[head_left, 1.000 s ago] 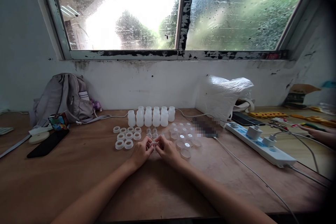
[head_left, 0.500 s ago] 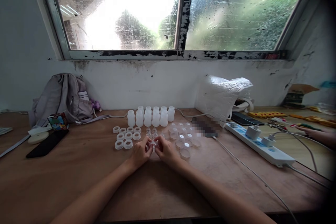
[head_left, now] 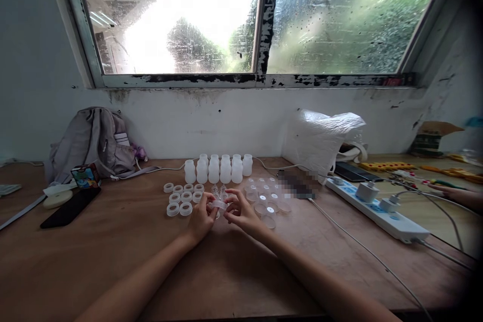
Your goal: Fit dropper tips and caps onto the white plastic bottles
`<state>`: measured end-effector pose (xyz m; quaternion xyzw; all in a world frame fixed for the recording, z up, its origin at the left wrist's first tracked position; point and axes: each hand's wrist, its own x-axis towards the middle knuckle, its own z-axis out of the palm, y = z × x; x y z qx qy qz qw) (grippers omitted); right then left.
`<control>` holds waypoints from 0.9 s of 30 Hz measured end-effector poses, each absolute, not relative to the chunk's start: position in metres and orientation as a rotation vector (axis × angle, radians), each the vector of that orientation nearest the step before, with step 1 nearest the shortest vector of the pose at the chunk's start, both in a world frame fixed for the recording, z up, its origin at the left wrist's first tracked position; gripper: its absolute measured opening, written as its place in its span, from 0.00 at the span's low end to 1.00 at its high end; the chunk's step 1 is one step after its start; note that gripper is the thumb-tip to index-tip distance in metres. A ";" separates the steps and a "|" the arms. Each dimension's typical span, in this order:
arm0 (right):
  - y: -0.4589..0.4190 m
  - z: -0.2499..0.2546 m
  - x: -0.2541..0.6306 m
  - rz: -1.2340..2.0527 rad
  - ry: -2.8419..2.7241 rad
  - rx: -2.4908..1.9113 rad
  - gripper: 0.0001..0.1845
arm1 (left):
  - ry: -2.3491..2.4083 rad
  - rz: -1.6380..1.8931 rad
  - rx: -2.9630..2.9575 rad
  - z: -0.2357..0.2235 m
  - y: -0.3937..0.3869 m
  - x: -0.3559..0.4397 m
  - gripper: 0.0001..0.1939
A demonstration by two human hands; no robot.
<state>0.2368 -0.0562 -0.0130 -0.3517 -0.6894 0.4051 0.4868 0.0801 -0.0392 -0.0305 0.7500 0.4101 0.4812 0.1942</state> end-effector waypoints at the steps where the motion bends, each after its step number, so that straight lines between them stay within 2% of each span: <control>1: -0.056 -0.011 0.238 1.105 -1.633 -0.819 0.28 | 1.139 1.346 2.095 -0.031 -0.037 0.079 0.09; 4: -0.054 -0.007 0.240 1.230 -1.590 -0.800 0.24 | 1.061 1.304 2.194 -0.030 -0.036 0.076 0.07; 7: -0.052 -0.009 0.240 1.122 -1.659 -0.842 0.16 | 1.001 1.285 2.314 -0.027 -0.040 0.076 0.08; 9: -0.051 -0.010 0.240 1.034 -1.657 -0.877 0.13 | 0.990 1.294 2.335 -0.024 -0.043 0.077 0.11; 13: -0.049 -0.014 0.240 0.950 -1.562 -0.926 0.15 | 0.928 1.283 2.326 -0.019 -0.048 0.076 0.15; 27: -0.045 -0.014 0.239 0.955 -1.550 -0.944 0.18 | 1.143 1.181 2.647 -0.002 -0.052 0.078 0.15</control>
